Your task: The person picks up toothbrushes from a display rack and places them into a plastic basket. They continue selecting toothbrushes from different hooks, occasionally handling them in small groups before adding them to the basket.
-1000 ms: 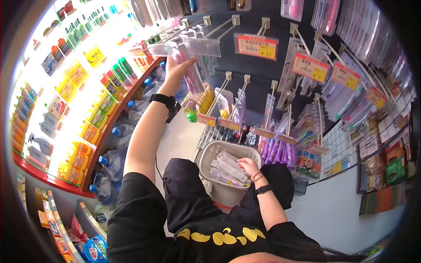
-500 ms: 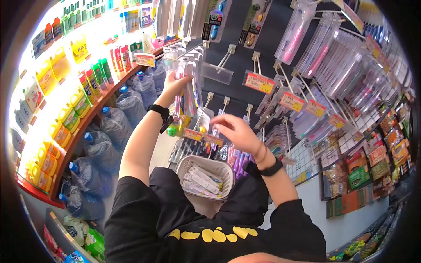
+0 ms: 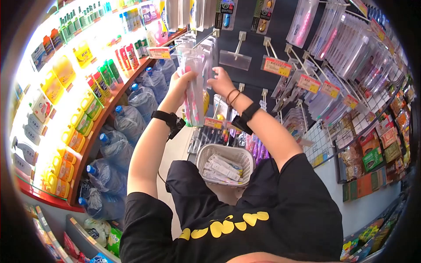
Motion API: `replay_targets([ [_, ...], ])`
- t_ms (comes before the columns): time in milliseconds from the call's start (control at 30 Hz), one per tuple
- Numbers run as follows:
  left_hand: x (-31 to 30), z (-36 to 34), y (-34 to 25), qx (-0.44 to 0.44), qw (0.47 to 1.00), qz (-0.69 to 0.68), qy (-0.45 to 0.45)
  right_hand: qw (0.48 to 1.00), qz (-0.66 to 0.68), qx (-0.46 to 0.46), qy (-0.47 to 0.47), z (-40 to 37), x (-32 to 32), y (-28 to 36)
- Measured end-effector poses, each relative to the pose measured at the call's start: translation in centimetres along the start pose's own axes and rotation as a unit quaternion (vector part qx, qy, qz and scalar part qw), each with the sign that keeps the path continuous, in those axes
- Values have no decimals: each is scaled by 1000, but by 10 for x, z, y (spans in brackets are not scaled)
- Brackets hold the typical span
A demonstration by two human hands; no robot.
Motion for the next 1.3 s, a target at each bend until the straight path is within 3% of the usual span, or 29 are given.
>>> replay_targets([
  [100, -5, 1, 5, -24, 999, -10, 33, 998, 8, 59, 7, 4, 8, -12],
  [200, -6, -17, 2, 11, 999, 8, 34, 964, 201, 143, 95, -8, 8, 12],
  [333, -15, -42, 10, -6, 1000, 10, -5, 947, 247, 158, 135, -42, -11, 51],
  [433, -14, -56, 15, -2, 1000, -14, 17, 923, 304, 165, 169, -72, -13, 53],
  [467, -12, -63, 13, -12, 999, -46, 22, 933, 299, 105, 169, -83, -24, 75],
  [500, -9, -71, 12, -22, 996, -77, 27, 933, 298, 108, 169, -96, -28, 80],
  [600, -1, -96, 14, -42, 993, -103, 48, 975, 181, -36, 121, -120, -46, 94],
  [700, -5, -112, 33, -36, 993, -112, 14, 982, 154, -80, 74, -145, -66, 96],
  [767, -8, -128, 50, -39, 991, -121, -33, 983, 173, -34, 43, -164, -78, 92],
  [833, -7, -149, 69, -66, 990, -100, -72, 993, 11, -87, 73, -185, -82, 76],
  [867, -8, -158, 87, -97, 987, -93, -86, 994, 11, -85, 69, -199, -84, 69],
  [933, -15, -169, 130, -133, 983, -62, -108, 995, -15, 33, 92, -228, -86, 42],
  [1033, -20, -184, 176, -202, 972, -73, -98, 982, -11, 124, 145, -260, -95, 5],
  [1233, -10, -216, 223, -292, 936, -154, -122, 981, 28, 144, 125, -287, -118, -25],
  [1300, -9, -220, 228, -289, 943, -140, -83, 927, 98, 341, 124, -296, -126, -38],
])
Point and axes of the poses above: each hand's wrist, its own z-axis towards the middle knuckle, its own x-axis out of the palm, y = z × x, the point moved 6 cm from there along z, towards the middle knuckle, and after that the axes turned 14 degrees about -y, right-handed, at the moved point
